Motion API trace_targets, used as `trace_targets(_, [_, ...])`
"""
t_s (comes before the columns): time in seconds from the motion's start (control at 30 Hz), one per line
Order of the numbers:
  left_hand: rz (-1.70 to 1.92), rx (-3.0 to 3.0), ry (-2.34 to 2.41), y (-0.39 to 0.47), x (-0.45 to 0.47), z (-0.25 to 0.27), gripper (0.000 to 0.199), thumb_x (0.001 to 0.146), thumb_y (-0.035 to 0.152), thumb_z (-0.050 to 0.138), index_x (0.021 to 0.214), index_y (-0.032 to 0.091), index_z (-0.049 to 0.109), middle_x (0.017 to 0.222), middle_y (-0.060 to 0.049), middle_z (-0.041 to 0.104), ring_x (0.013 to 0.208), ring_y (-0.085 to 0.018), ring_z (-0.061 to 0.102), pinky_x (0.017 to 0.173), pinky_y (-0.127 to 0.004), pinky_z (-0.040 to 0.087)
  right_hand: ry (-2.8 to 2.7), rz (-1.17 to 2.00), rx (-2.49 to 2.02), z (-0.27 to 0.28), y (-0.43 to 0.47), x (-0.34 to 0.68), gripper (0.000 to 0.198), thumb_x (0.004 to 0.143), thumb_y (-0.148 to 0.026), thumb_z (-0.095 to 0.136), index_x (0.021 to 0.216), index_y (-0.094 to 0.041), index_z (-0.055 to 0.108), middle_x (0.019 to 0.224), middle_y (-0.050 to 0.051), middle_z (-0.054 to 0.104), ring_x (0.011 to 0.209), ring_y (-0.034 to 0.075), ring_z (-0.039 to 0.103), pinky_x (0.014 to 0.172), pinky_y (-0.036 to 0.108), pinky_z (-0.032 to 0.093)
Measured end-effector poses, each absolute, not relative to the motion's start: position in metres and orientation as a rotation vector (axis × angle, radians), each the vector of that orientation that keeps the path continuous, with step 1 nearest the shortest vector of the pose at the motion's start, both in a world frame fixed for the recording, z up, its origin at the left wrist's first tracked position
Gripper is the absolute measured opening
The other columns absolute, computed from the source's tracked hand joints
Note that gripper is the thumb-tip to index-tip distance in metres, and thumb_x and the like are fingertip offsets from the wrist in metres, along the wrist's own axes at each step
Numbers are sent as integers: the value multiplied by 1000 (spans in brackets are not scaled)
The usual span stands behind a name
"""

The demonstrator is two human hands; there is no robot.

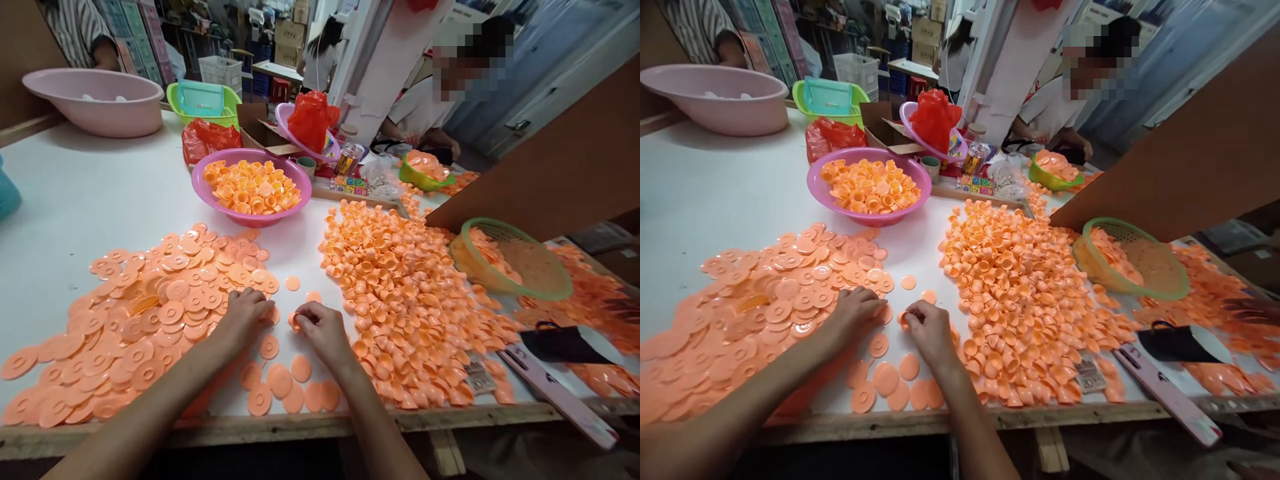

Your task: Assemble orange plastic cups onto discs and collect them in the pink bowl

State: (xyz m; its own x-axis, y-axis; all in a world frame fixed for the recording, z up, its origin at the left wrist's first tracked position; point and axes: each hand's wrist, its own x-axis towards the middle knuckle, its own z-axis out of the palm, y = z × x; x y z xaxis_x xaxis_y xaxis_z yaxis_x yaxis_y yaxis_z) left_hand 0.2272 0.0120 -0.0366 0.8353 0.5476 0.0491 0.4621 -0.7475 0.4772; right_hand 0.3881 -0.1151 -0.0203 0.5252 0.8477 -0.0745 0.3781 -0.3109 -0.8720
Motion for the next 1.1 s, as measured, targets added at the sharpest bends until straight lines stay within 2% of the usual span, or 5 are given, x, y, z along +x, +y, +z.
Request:
trace_targets(0.13, [303,2517,864,13,227,-36,22,81,21,63,101,25,70,100,-6,68,97,-24,54,80,-37,30,-1006,800,-1940,-23,-96,386,10,74,-18,58,69,-20,66,60,-1,67,56,14,60,54,23,44])
trace_targets(0.33, [315,2459,873,6,229,-45,12,81,22,62,73,22,71,82,-3,64,84,-20,54,77,-36,29,-1141,819,-1988,-30,-69,381,16,73,-10,55,61,-19,61,59,-1,65,59,14,59,55,22,41])
trace_targets(0.5, [284,2292,871,6,231,-39,17,81,21,57,75,23,73,83,-4,66,81,-19,57,76,-34,35,-1361,714,-2097,-25,-63,373,20,73,-6,55,58,-19,54,57,0,62,54,12,52,53,23,33])
trace_targets(0.77, [144,1572,1061,13,245,-19,18,67,23,56,73,17,72,63,0,66,60,-15,59,57,-25,43,-1383,766,-2062,-22,-64,374,22,76,-2,52,62,-19,50,59,-2,58,55,11,49,53,23,28])
trace_targets(1.1, [277,1568,1049,3,243,-37,16,77,29,56,68,18,61,58,3,60,53,-11,52,50,-20,39,-1354,692,-2109,-28,-66,363,19,81,-7,53,67,-19,49,63,-2,55,58,12,48,56,24,31])
